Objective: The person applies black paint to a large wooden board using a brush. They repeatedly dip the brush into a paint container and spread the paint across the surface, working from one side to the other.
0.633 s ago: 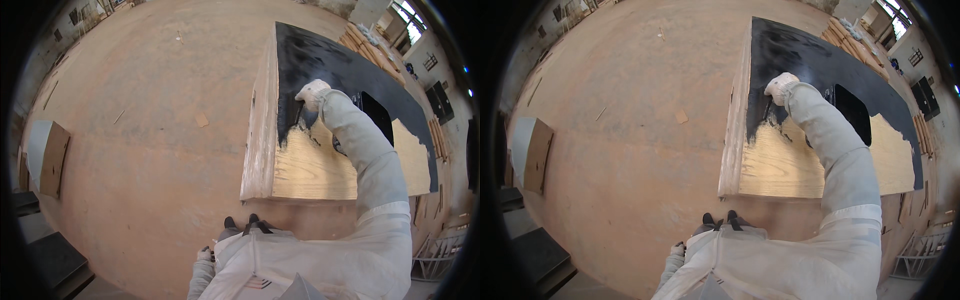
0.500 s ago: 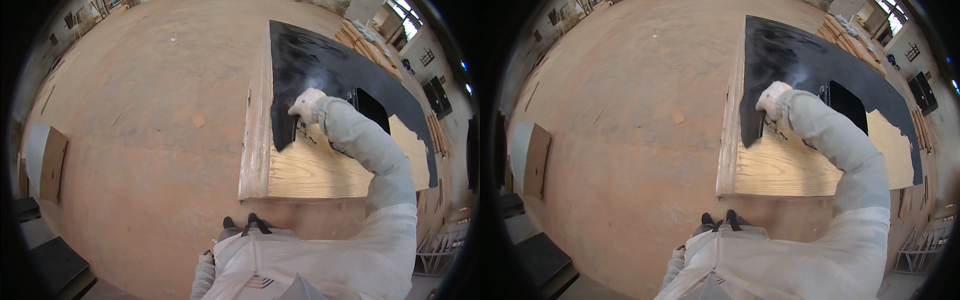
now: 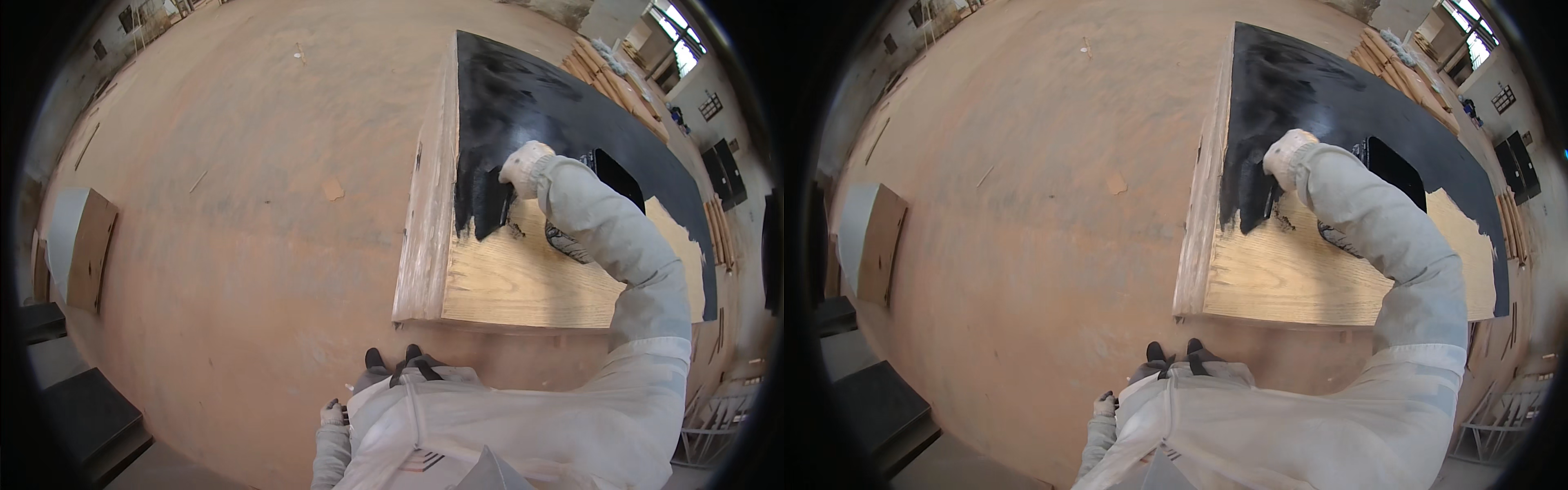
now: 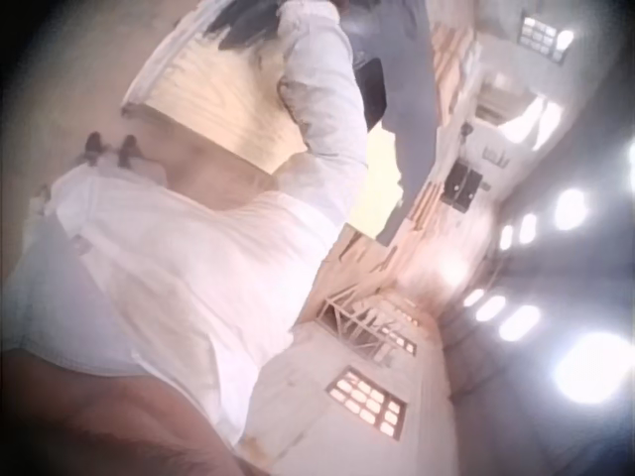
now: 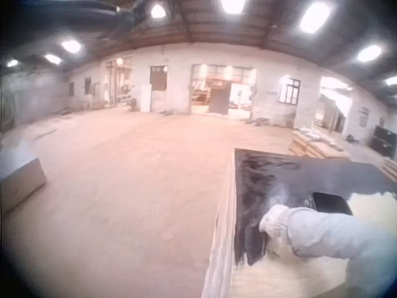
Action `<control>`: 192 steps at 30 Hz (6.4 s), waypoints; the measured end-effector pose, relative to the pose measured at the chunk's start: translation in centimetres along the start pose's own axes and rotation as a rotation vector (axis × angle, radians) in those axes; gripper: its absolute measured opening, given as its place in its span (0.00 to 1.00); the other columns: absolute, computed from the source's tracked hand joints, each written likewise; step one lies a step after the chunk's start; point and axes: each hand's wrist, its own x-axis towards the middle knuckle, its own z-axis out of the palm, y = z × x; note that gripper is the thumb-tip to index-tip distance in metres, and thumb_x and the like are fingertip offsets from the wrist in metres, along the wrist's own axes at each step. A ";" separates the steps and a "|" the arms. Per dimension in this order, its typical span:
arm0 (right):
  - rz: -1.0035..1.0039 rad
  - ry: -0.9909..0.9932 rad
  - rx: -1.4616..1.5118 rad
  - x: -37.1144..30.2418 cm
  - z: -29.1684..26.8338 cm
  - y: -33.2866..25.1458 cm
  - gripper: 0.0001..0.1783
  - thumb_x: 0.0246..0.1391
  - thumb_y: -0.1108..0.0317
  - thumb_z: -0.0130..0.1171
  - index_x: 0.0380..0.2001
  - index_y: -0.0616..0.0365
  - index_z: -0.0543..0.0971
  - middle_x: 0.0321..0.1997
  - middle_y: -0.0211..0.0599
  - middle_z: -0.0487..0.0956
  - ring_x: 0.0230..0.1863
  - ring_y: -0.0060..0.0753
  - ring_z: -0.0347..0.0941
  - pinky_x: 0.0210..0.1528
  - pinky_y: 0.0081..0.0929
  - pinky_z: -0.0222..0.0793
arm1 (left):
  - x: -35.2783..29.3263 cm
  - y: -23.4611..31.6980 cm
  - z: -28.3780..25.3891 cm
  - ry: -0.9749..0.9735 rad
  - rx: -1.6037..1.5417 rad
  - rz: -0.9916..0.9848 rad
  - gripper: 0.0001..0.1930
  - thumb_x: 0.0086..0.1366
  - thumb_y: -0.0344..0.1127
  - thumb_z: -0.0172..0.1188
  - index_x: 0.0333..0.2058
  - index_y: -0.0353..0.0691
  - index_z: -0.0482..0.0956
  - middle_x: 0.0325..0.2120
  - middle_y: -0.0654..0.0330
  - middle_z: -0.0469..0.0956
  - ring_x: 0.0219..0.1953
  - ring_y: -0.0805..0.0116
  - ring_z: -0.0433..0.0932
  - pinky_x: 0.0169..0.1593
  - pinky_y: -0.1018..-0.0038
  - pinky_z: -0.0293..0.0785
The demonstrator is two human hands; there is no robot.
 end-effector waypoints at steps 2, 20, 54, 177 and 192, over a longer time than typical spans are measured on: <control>0.079 0.008 0.034 0.0 0.4 0.8 0.29 0.53 0.68 0.67 0.60 0.33 0.86 0.61 0.27 0.86 0.62 0.39 0.82 0.62 0.38 0.80 | 0.0 0.0 -0.3 -0.009 0.079 0.020 0.19 0.72 0.28 0.58 0.59 0.33 0.82 0.39 0.47 0.87 0.29 0.59 0.87 0.30 0.64 0.83; 0.046 0.072 0.073 -2.8 2.6 -0.1 0.27 0.54 0.65 0.67 0.60 0.37 0.86 0.58 0.34 0.87 0.59 0.41 0.83 0.61 0.39 0.79 | 3.6 -0.3 -3.2 -0.107 0.131 -0.096 0.24 0.77 0.32 0.52 0.70 0.41 0.72 0.40 0.49 0.86 0.20 0.59 0.82 0.20 0.63 0.77; -0.006 0.049 0.268 -13.0 4.7 -12.5 0.26 0.60 0.57 0.65 0.62 0.32 0.82 0.50 0.37 0.88 0.52 0.47 0.85 0.56 0.45 0.81 | 7.0 1.8 -5.0 -0.204 0.312 -0.060 0.24 0.77 0.32 0.53 0.69 0.42 0.73 0.36 0.54 0.84 0.20 0.64 0.80 0.19 0.66 0.73; -1.048 0.716 -0.267 -5.3 4.7 -9.5 0.27 0.54 0.66 0.71 0.58 0.27 0.86 0.42 0.34 0.89 0.50 0.46 0.85 0.52 0.45 0.81 | -29.0 -39.9 38.5 0.239 -0.251 -0.281 0.15 0.75 0.30 0.56 0.55 0.36 0.85 0.33 0.51 0.86 0.23 0.58 0.82 0.24 0.61 0.79; -0.907 0.603 -0.559 -13.1 7.3 -7.0 0.29 0.55 0.72 0.66 0.57 0.27 0.86 0.49 0.33 0.89 0.53 0.47 0.85 0.58 0.41 0.82 | -31.4 -39.3 35.9 0.330 -0.601 -0.320 0.22 0.76 0.31 0.54 0.66 0.39 0.76 0.35 0.53 0.85 0.20 0.66 0.80 0.20 0.69 0.73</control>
